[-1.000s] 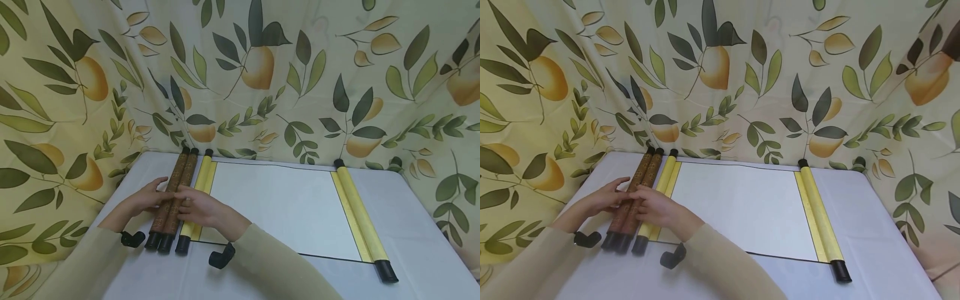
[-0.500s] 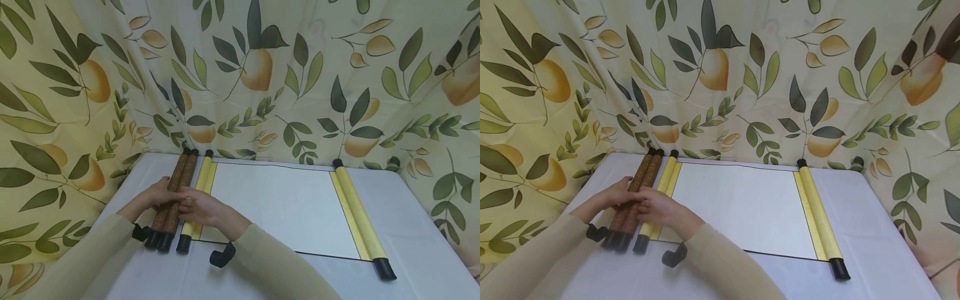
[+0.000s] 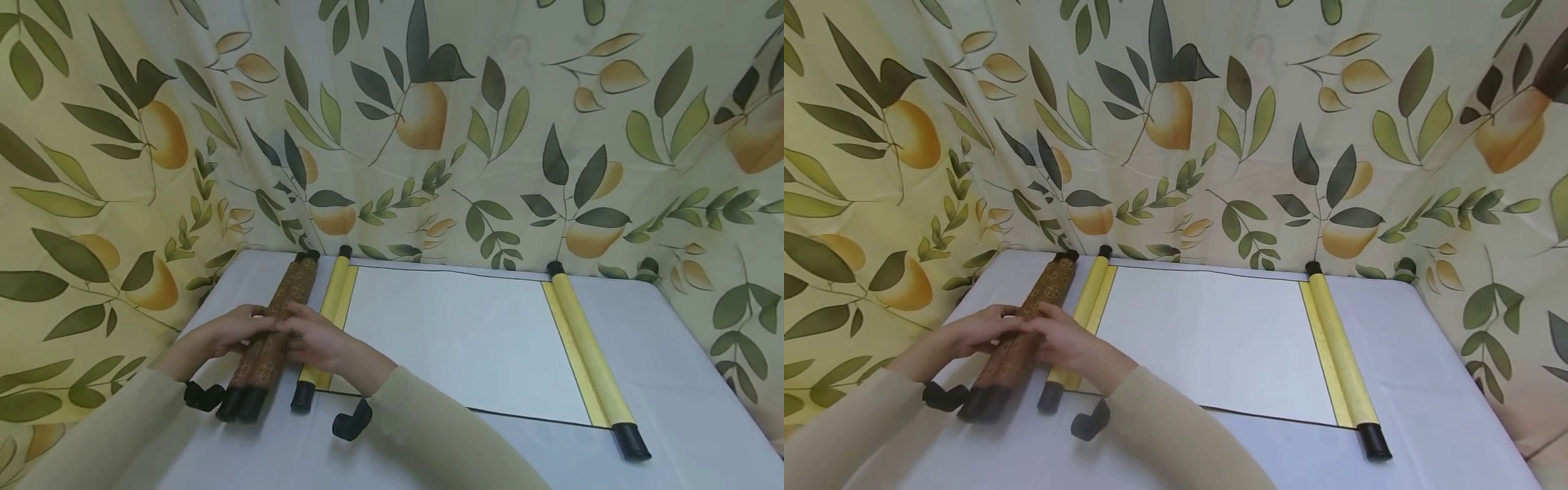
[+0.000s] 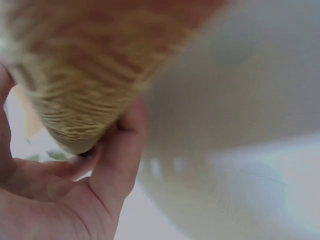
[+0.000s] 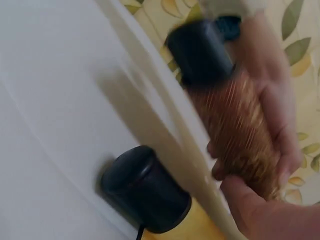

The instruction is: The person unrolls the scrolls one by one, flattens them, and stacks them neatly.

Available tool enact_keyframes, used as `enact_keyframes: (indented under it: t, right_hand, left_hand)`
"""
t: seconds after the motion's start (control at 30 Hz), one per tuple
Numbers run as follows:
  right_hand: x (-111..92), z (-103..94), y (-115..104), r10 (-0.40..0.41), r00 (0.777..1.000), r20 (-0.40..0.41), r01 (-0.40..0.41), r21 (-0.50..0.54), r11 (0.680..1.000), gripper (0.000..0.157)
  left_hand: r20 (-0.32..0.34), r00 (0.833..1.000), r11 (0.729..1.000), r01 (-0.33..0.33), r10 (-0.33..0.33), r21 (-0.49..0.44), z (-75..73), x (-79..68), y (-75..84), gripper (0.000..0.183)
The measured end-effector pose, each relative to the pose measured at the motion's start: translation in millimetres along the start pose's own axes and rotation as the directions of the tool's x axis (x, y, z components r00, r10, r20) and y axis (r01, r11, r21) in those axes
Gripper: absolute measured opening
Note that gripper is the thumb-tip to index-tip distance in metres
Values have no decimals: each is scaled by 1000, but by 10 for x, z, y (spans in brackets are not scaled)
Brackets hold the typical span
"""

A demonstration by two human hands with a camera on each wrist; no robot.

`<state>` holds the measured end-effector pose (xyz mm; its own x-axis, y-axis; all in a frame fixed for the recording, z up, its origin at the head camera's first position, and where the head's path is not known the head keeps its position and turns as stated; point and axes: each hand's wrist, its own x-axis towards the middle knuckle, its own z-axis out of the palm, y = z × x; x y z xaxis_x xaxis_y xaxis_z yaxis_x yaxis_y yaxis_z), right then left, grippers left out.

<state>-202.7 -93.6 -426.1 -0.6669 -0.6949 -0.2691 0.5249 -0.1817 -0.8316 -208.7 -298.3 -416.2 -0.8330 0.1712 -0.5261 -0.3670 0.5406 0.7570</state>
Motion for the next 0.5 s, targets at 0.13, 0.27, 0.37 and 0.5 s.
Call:
enact_keyframes:
  t: [0.13, 0.27, 0.37, 0.5]
  right_hand:
    - [-72, -70, 2, -60, 998, 1, 60, -128, 990, 67]
    - [-193, -161, -31, -140, 990, 29, 143, -284, 948, 57]
    - [-281, -238, -61, -211, 976, 49, 214, -359, 908, 50]
    - [-393, -359, -117, -291, 954, 77, 294, -439, 849, 47]
  left_hand:
    - [-17, 998, 998, -57, 57, 2, 133, -174, 81, 90]
    - [-36, 991, 992, -127, 127, 18, 283, -313, 209, 93]
    - [-35, 982, 982, -186, 187, 35, 400, -360, 309, 96]
    - [-7, 969, 969, -249, 249, -3, 498, -379, 399, 87]
